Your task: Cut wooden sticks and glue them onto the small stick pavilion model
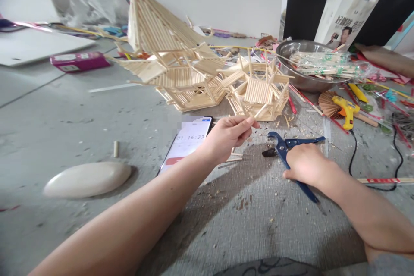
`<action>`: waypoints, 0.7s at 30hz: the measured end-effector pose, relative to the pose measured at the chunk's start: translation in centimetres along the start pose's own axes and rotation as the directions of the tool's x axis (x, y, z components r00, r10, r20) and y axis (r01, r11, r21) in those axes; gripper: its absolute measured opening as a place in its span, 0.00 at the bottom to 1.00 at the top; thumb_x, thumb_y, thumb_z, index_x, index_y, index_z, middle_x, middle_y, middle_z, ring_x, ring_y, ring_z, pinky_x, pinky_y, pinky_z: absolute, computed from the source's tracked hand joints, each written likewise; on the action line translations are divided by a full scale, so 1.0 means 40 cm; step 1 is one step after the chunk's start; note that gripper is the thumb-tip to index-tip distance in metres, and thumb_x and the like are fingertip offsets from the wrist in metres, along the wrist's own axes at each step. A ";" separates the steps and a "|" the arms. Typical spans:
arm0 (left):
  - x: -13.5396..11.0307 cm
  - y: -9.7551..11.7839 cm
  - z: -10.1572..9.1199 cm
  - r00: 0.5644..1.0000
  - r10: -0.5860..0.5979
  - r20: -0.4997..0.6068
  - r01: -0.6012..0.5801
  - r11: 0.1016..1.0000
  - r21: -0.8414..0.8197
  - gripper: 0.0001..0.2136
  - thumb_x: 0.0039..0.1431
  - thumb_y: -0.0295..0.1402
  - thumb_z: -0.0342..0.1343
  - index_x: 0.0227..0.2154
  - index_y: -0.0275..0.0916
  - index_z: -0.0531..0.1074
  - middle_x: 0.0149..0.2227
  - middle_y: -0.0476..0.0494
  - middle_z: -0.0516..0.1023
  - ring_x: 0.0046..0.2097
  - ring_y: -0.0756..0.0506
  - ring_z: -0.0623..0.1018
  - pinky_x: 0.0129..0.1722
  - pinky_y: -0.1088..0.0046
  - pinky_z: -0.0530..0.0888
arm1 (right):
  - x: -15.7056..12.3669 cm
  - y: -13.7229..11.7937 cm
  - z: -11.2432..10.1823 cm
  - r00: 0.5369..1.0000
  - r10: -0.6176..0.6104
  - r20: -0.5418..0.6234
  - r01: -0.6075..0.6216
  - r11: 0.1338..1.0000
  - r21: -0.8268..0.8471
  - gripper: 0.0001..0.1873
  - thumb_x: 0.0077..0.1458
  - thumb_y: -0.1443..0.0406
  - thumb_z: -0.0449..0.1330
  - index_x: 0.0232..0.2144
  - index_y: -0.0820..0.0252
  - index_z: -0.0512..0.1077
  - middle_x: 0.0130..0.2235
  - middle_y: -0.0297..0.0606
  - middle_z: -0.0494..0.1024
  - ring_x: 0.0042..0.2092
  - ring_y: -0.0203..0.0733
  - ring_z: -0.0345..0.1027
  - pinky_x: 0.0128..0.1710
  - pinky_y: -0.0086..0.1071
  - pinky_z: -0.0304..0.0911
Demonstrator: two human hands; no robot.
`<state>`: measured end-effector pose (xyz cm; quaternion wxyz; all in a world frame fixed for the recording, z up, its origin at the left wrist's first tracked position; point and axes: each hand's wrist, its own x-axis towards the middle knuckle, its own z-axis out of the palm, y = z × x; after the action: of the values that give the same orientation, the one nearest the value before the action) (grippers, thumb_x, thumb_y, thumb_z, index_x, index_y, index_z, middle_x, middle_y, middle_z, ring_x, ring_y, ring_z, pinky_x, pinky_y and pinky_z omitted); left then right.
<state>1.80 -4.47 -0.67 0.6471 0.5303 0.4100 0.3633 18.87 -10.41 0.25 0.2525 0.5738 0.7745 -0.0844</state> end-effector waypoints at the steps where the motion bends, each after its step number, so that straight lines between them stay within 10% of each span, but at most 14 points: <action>1: 0.001 0.000 -0.002 1.000 0.014 -0.009 -0.014 1.000 0.010 0.11 0.54 0.36 0.50 0.22 0.35 0.69 0.13 0.56 0.53 0.16 0.57 0.50 0.16 0.76 0.45 | 0.000 0.004 0.001 1.000 0.002 -0.027 -0.002 1.000 -0.007 0.15 0.47 0.59 0.55 0.27 0.64 0.75 0.29 0.49 0.77 0.33 0.49 0.72 0.30 0.35 0.60; 7: 0.003 0.008 -0.018 0.996 0.082 -0.045 -0.083 0.996 -0.016 0.11 0.52 0.38 0.52 0.21 0.36 0.69 0.14 0.56 0.53 0.17 0.57 0.50 0.16 0.76 0.46 | -0.026 0.105 -0.015 0.972 -0.030 -0.231 0.047 0.997 0.066 0.09 0.48 0.62 0.51 0.26 0.57 0.71 0.21 0.36 0.73 0.22 0.39 0.65 0.20 0.31 0.51; 13: 0.003 0.007 -0.016 0.991 0.115 -0.067 -0.121 0.989 -0.080 0.11 0.53 0.38 0.52 0.21 0.36 0.68 0.14 0.56 0.54 0.16 0.57 0.51 0.16 0.77 0.47 | -0.089 0.253 -0.042 0.944 0.003 -0.331 0.166 0.861 0.480 0.13 0.43 0.53 0.59 0.23 0.55 0.69 0.19 0.30 0.67 0.20 0.34 0.57 0.19 0.30 0.50; 21: -0.016 -0.012 0.015 0.984 0.146 0.103 -0.142 0.989 -0.046 0.11 0.53 0.38 0.51 0.21 0.36 0.67 0.27 0.48 0.72 0.17 0.58 0.63 0.18 0.78 0.58 | -0.054 0.251 -0.010 0.826 0.175 -0.536 0.513 0.158 0.844 0.05 0.42 0.60 0.59 0.24 0.54 0.71 0.19 0.31 0.68 0.15 0.29 0.52 0.14 0.29 0.41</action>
<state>2.11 -5.36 -0.98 0.6499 0.5647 0.3285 0.3883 28.56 -8.80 3.25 -0.4054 0.5000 0.6335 -0.4294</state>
